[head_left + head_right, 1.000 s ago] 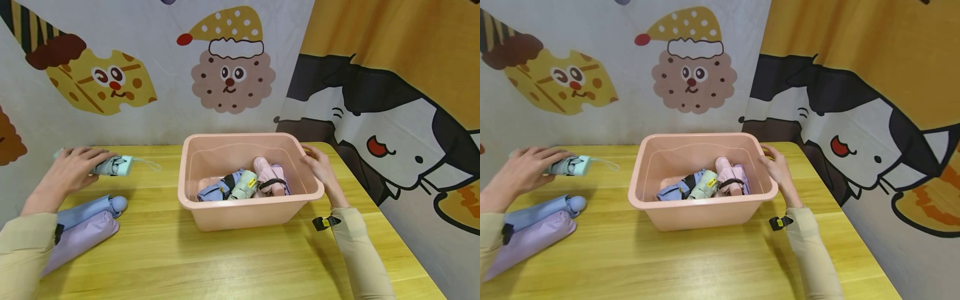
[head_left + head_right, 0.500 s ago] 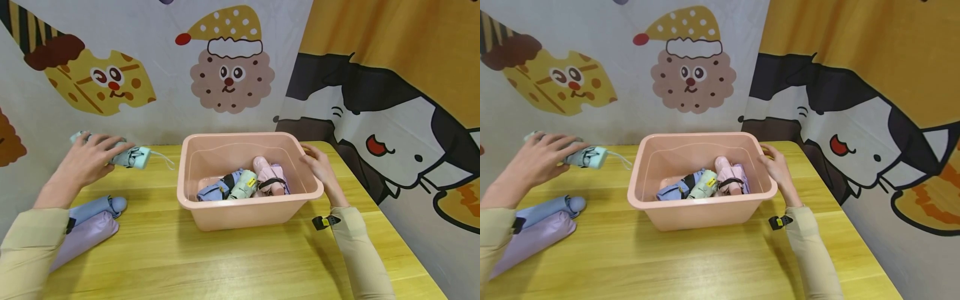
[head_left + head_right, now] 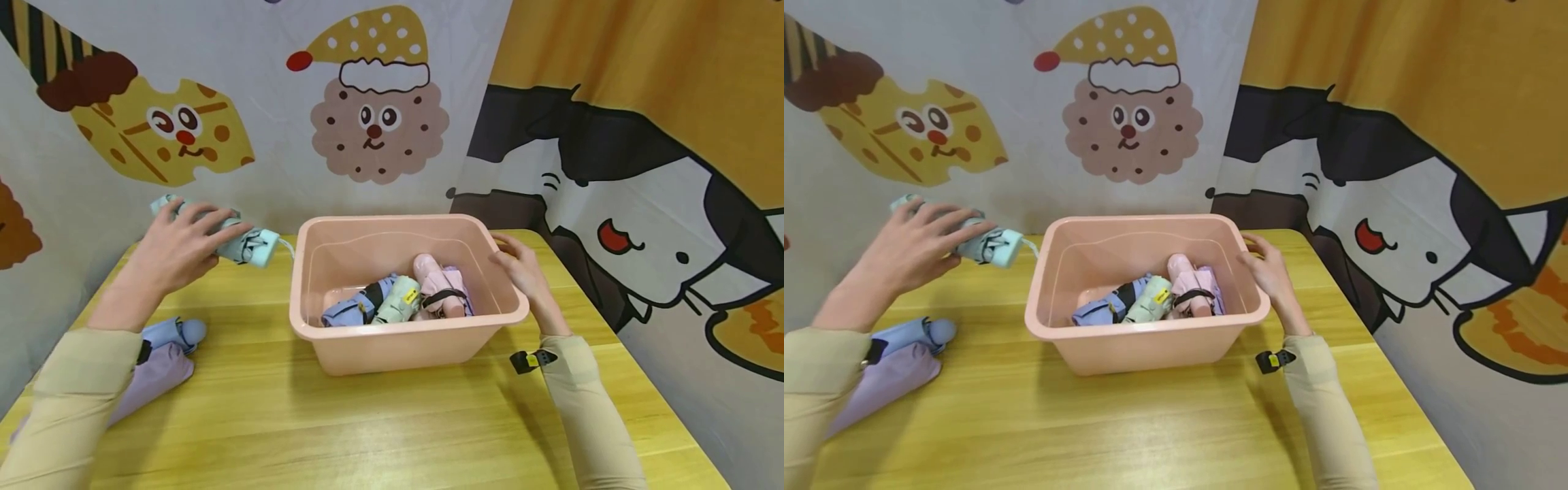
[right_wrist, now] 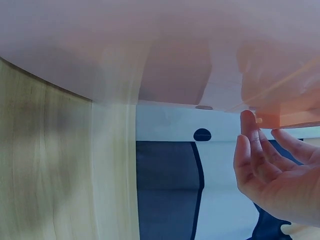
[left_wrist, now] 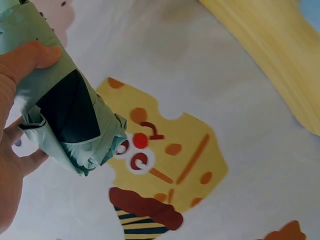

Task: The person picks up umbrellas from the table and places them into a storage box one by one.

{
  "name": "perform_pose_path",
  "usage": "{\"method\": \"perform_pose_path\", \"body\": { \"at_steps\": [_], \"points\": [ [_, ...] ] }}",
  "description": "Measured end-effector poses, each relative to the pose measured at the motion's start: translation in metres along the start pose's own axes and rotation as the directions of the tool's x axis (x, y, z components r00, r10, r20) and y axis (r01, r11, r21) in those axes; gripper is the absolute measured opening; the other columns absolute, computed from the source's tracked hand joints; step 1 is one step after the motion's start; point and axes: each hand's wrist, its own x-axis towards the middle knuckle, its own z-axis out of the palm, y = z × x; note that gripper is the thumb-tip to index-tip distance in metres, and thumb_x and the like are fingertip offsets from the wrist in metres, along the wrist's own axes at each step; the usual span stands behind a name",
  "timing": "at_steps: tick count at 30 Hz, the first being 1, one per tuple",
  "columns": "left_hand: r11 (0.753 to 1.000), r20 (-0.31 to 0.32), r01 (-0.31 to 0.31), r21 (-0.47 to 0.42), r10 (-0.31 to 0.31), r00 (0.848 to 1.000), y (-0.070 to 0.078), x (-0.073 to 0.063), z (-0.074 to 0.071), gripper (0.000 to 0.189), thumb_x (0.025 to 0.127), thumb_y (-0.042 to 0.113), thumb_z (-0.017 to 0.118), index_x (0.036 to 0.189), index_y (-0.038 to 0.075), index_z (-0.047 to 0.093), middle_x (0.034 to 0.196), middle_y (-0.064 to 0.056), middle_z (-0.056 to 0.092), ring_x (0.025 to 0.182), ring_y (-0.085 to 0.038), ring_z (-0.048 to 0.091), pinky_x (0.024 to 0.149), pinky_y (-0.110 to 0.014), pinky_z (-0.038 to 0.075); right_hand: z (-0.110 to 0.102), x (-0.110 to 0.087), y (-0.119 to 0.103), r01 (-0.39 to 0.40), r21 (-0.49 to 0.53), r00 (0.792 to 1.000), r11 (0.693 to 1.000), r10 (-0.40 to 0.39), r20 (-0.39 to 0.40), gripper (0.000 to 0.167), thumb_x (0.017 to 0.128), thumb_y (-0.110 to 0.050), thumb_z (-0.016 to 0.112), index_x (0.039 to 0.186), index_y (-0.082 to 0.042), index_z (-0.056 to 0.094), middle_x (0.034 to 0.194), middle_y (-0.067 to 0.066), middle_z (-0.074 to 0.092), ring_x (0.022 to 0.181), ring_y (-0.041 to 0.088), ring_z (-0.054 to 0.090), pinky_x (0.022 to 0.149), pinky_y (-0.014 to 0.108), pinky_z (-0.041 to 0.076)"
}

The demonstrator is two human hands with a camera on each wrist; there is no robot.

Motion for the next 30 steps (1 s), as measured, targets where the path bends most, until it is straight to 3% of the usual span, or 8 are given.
{"method": "perform_pose_path", "body": {
  "at_steps": [10, 17, 22, 30],
  "points": [
    [0.999, -0.063, -0.035, 0.026, 0.037, 0.997, 0.016, 0.024, 0.002, 0.081, 0.056, 0.009, 0.089, 0.128, 0.021, 0.054, 0.116, -0.012, 0.062, 0.106, -0.036, 0.056, 0.087, -0.062, 0.044, 0.001, 0.0, 0.0, -0.008, -0.001, 1.0, 1.0, 0.008, 0.002, 0.051, 0.094, -0.021, 0.05, 0.143, -0.008, 0.042, 0.132, 0.026, 0.054, 0.105, 0.033, 0.059, 0.071, 0.012, 0.048],
    [0.998, -0.122, -0.054, 0.028, 0.057, 0.991, 0.024, 0.036, 0.003, 0.077, 0.058, 0.008, 0.088, 0.126, 0.02, 0.056, 0.116, -0.012, 0.062, 0.104, -0.036, 0.056, 0.084, -0.059, 0.046, 0.001, -0.001, 0.001, -0.013, 0.008, 1.0, 1.0, 0.013, -0.005, 0.051, 0.094, -0.02, 0.05, 0.142, -0.008, 0.042, 0.125, 0.028, 0.058, 0.083, 0.006, 0.06, 0.068, 0.013, 0.05],
    [0.996, -0.172, -0.084, 0.037, 0.089, 0.981, 0.031, 0.045, 0.004, 0.07, 0.061, 0.008, 0.087, 0.124, 0.02, 0.058, 0.114, -0.012, 0.062, 0.102, -0.037, 0.056, 0.082, -0.058, 0.046, 0.001, -0.001, 0.001, -0.02, 0.027, 1.0, 0.999, 0.02, -0.005, 0.051, 0.094, -0.02, 0.05, 0.143, -0.008, 0.042, 0.124, 0.028, 0.058, 0.078, 0.0, 0.059, 0.068, 0.014, 0.051],
    [0.993, -0.161, -0.113, 0.041, 0.118, 0.98, 0.042, 0.058, 0.003, 0.068, 0.064, 0.013, 0.087, 0.125, 0.023, 0.058, 0.116, -0.012, 0.062, 0.104, -0.036, 0.055, 0.087, -0.059, 0.044, 0.002, -0.003, 0.0, -0.015, 0.048, 1.0, 0.999, 0.015, -0.007, 0.051, 0.094, -0.019, 0.05, 0.142, -0.007, 0.042, 0.123, 0.03, 0.057, 0.076, -0.002, 0.059, 0.068, 0.014, 0.051]
  ]
}}
